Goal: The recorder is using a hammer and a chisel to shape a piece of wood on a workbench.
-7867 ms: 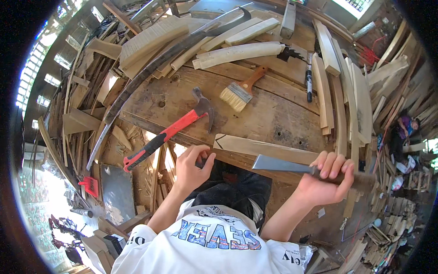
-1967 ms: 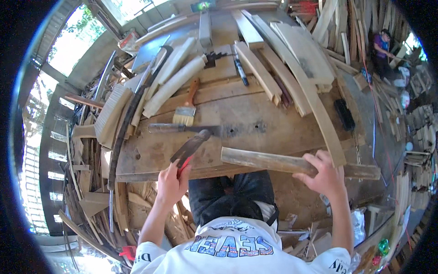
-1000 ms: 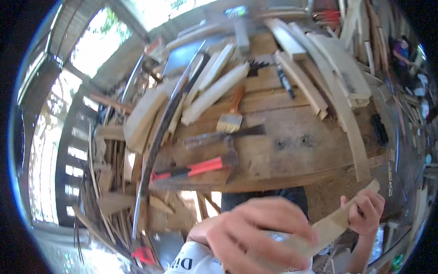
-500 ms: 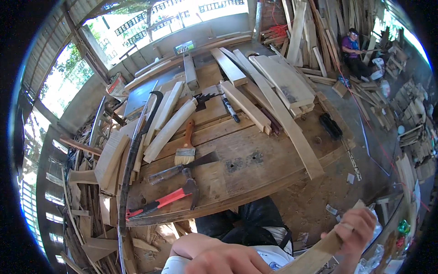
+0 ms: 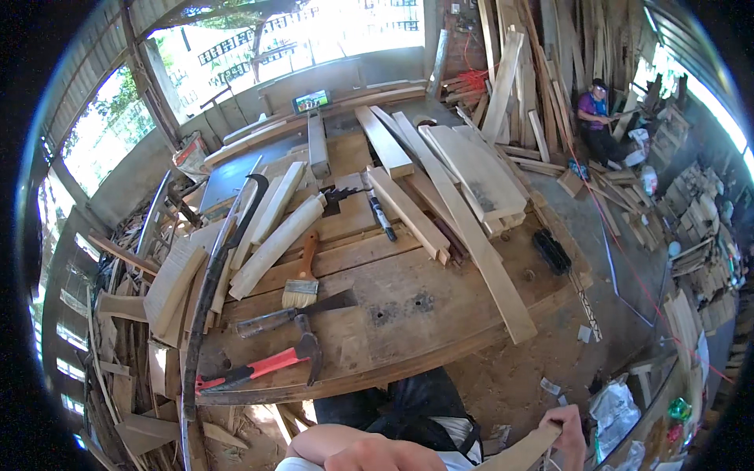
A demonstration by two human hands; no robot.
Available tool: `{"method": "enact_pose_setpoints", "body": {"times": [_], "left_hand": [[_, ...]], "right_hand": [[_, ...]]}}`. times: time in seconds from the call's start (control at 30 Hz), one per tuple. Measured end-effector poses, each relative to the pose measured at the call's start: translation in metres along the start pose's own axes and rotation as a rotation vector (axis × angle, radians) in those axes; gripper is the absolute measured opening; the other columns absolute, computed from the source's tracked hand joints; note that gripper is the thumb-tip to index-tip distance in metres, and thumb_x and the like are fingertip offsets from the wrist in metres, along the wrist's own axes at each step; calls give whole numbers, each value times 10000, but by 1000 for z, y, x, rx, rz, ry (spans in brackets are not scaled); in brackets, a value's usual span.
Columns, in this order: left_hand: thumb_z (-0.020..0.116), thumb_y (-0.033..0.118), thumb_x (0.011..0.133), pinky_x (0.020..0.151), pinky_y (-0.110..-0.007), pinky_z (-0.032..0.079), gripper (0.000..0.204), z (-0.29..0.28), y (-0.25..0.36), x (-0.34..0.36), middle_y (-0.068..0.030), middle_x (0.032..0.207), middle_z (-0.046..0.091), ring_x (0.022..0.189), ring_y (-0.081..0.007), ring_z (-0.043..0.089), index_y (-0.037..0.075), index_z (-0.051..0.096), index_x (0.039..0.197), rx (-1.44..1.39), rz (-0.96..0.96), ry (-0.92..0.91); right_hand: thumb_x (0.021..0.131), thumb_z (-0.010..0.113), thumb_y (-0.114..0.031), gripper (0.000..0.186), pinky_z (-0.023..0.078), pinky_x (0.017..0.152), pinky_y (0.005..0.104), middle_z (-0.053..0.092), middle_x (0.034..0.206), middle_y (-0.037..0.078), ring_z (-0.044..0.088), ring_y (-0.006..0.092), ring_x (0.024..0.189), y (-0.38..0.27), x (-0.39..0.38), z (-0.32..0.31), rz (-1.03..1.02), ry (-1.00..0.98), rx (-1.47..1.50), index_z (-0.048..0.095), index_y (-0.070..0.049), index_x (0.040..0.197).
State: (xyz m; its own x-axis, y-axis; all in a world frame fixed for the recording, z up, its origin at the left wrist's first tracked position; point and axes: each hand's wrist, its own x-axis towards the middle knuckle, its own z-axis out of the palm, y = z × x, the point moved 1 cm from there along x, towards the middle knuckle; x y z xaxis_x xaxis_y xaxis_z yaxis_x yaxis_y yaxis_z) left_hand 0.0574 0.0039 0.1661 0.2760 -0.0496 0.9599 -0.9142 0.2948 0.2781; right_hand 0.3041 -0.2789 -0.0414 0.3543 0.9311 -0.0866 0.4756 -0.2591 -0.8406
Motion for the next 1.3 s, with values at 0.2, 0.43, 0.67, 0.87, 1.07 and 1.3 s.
{"method": "enact_pose_setpoints", "body": {"times": [0.2, 0.43, 0.67, 0.87, 1.07, 1.3], "left_hand": [[574, 127, 961, 680, -401, 602, 281, 2, 2, -3, -268, 910, 689, 776, -354, 709, -137, 671, 966, 92, 8, 167], [612, 99, 931, 632, -371, 598, 229, 2, -1, -5, -244, 869, 693, 732, -344, 707, -119, 677, 951, 114, -50, 260], [588, 205, 950, 705, -480, 529, 238, -11, -15, -42, -244, 1025, 645, 814, -378, 638, -18, 657, 995, -109, -24, 529], [542, 49, 960, 563, -344, 439, 70, -24, -21, -71, -68, 738, 527, 628, -171, 502, 11, 536, 1019, 60, -243, 1187], [598, 61, 954, 574, -253, 462, 135, -14, -32, -76, -49, 774, 585, 634, -115, 549, -12, 539, 1051, 330, -451, 1176], [577, 36, 956, 578, -210, 466, 134, 9, -23, -78, -47, 867, 578, 701, -75, 575, 31, 451, 1000, 568, -416, 1149]], "right_hand": [[645, 748, -64, 122, 441, 539, 236, 622, 609, -4, 590, 48, 599, 29, -28, 14, 456, -63, 564, 642, -5, 630], [670, 825, -191, 378, 453, 591, 292, 581, 806, 79, 551, 182, 641, 32, -30, 51, -119, -389, 7, 610, -51, 947], [698, 846, -287, 298, 490, 642, 259, 672, 710, 61, 630, 78, 678, -13, 17, -9, 232, -404, -210, 698, -45, 788], [780, 792, -279, 410, 522, 772, 321, 708, 967, 110, 671, 205, 926, -146, 91, 24, -26, -878, -265, 658, -41, 1086], [749, 779, -202, 327, 452, 518, 256, 663, 809, 35, 649, 131, 639, -265, 162, 25, -625, -65, -11, 650, -66, 1016], [824, 718, -255, 221, 444, 482, 327, 561, 661, 44, 594, 215, 557, -306, 186, 51, -999, -109, -397, 576, -88, 800]]}}
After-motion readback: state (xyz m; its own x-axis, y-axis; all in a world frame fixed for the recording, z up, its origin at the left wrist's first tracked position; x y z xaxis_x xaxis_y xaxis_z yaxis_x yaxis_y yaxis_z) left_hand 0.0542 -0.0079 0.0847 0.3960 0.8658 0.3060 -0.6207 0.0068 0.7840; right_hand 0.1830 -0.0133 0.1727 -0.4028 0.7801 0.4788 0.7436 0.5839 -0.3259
